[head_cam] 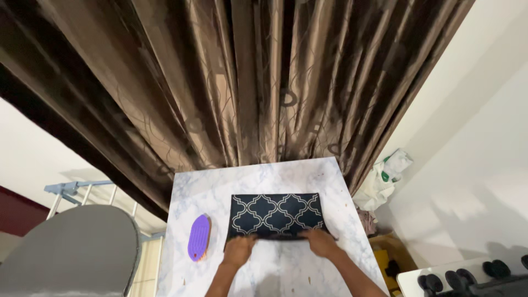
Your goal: The person cleans a rectangular mat and a semi-circular mat using a purple brush on a table.
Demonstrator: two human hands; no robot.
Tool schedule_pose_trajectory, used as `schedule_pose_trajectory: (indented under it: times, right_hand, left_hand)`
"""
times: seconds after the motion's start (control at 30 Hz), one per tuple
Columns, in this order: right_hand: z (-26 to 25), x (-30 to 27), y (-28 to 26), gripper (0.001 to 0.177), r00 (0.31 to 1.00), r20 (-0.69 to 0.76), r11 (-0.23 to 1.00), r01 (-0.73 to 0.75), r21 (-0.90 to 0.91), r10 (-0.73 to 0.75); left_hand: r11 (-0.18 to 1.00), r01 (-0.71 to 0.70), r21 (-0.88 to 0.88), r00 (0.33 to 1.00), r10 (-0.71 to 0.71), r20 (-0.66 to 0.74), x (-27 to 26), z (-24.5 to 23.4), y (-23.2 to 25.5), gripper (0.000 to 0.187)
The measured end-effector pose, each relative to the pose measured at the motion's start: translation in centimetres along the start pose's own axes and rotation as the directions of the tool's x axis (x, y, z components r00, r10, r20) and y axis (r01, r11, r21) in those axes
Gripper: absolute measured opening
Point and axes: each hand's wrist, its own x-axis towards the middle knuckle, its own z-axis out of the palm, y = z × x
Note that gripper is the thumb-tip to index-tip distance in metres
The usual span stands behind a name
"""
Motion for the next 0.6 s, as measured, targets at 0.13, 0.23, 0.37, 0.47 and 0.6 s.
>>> schedule_pose_trajectory:
  times: [0.13, 0.23, 0.37, 0.47, 0.6]
  right_hand:
    - [-8.8, 0.8, -4.1, 0.047, 0.599, -0.761, 0.932, 0.362, -0.02, -0.249]
    - [-13.7, -1.3, -8.1, 0.053, 0.359, -0.891, 0.933, 0.322, -0.161, -0.278]
    - [-10.8, -2.2, -7.7, 0.052, 0.369, -0.894, 0.93, 0.346, -0.124, -0.256]
    - [-3.1, -1.7, -5.5, 0.054, 0.764, -0.616, 0.981, 0.143, -0.131, -0.193]
    - [4.8, -3.2, -5.4, 0.034, 0.947, -0.287, 0.982, -0.099, 0.161, 0.143]
  left_hand:
    - [0.958, -0.247, 0.146, 0.772, 0.286, -0.567, 3.0, -8.3, 3.4, 0.034]
    - [0.928, -0.344, 0.139, 0.537, 0.316, -0.782, 2.7, -12.7, 6.1, 0.044]
    - [0.877, -0.478, 0.054, 0.575, 0.358, -0.736, 1.5, -10.7, 4.5, 0.06]
    - [0.956, -0.247, 0.16, 0.795, 0.294, -0.531, 2.1, -5.1, 2.2, 0.055]
    - [0.921, -0.39, 0.013, 0.883, 0.378, -0.278, -0.9, 2.4, 3.8, 0.059]
